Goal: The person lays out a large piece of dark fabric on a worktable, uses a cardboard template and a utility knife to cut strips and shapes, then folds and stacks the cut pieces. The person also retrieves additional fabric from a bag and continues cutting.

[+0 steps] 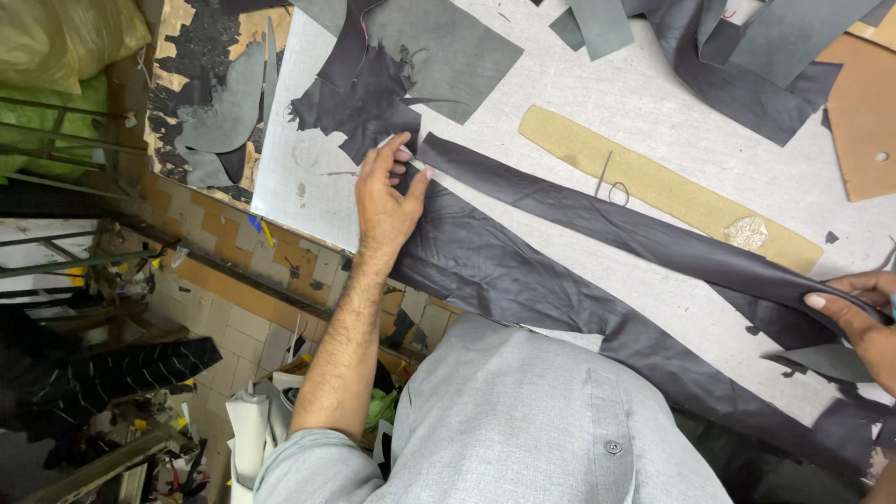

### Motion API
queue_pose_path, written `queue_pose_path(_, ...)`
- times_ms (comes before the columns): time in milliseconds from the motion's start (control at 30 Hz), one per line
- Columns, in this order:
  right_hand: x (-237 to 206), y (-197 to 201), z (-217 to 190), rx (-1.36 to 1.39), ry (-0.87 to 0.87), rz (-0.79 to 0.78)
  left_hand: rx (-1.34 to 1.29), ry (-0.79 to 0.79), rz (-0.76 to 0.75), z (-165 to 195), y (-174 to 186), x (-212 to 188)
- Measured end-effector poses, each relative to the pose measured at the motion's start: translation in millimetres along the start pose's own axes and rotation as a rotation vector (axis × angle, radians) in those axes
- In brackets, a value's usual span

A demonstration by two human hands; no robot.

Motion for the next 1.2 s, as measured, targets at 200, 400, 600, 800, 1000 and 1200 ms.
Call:
queue_pose_path(200,-8.9,-6.9,-108.9,-0.265,-0.136,0.122,0.087,-0.240,-0.139,14.6,15.0,15.8)
queue_pose_path(400,47.8,-115.4,-292.0,0.007,0.496,-0.084,0.035,-0.303,-0.163,6.3,16.4,30.3)
queue_pose_path(600,104.9,-230.2,-384.6,-0.086,0.697,0.011,-0.067,-0.276,-0.074,0.9,4.5,24.8)
queue_pose_path(800,117.6,-239.3,-389.1,-0.215,0.667,-0.287,0.023,-0.308,-0.010,2.9,-7.6,22.5)
queue_pose_path(1000,98.3,-220.4,-378.3,-0.138,0.710,-0.407,0.070,-0.458,0.037,3.5,-5.4,25.6)
queue_pose_path(1200,20.4,-120.1,-348.9,0.019,0.524,-0.728,0.024,-0.261,-0.035,10.7,-7.0,41.4)
Point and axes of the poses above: each hand's wrist, its own x-axis towards the middle knuckle, its own y-axis out of the back of the hand, z = x × y, the point moved 3 cm from there along x, towards the middle knuckle, and after that the axes turned 5 degrees about y, right-handed, at the moved point
